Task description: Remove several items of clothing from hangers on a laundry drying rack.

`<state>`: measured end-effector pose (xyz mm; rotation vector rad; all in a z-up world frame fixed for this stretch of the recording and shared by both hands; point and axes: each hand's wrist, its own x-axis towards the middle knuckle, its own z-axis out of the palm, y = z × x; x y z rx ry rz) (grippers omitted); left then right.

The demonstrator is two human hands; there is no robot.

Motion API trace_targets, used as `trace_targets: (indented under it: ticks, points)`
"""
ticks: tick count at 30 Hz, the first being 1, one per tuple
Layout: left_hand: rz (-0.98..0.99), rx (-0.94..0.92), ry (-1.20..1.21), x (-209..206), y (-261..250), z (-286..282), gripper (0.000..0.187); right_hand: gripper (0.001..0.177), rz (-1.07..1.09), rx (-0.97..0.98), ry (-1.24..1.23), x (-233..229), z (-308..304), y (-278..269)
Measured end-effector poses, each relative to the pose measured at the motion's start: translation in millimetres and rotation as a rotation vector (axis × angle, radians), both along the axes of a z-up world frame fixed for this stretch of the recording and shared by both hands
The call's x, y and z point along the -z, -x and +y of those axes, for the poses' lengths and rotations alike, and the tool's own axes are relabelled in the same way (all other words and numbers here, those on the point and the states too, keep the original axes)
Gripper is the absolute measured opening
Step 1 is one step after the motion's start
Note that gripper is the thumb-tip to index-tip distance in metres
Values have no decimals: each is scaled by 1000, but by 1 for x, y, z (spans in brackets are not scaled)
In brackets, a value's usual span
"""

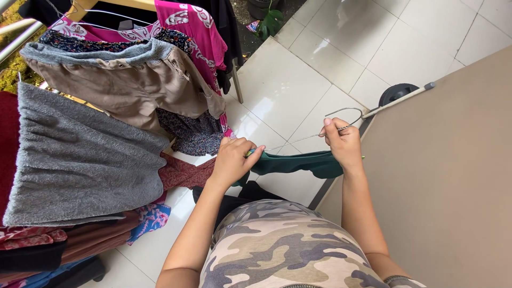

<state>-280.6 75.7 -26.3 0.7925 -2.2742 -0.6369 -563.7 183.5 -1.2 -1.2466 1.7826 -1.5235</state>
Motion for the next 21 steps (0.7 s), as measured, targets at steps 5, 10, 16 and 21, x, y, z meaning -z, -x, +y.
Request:
trace_targets:
  ticks: [5, 10, 16, 21]
  points:
    - [-7, -54, -182, 9, -9, -4, 31, 15, -165, -223, -18, -2, 7, 22]
    - [-33, -118, -234, 0, -18, -4, 29, 16, -187, -253, 0, 10, 10, 22]
    - [-35, -184, -153, -5, -17, -4, 22, 15, -173, -166, 55, 5, 5, -2]
    - [-90, -237, -63, -16, -19, -10, 16, 15, -269, -87, 150, 14, -3, -14]
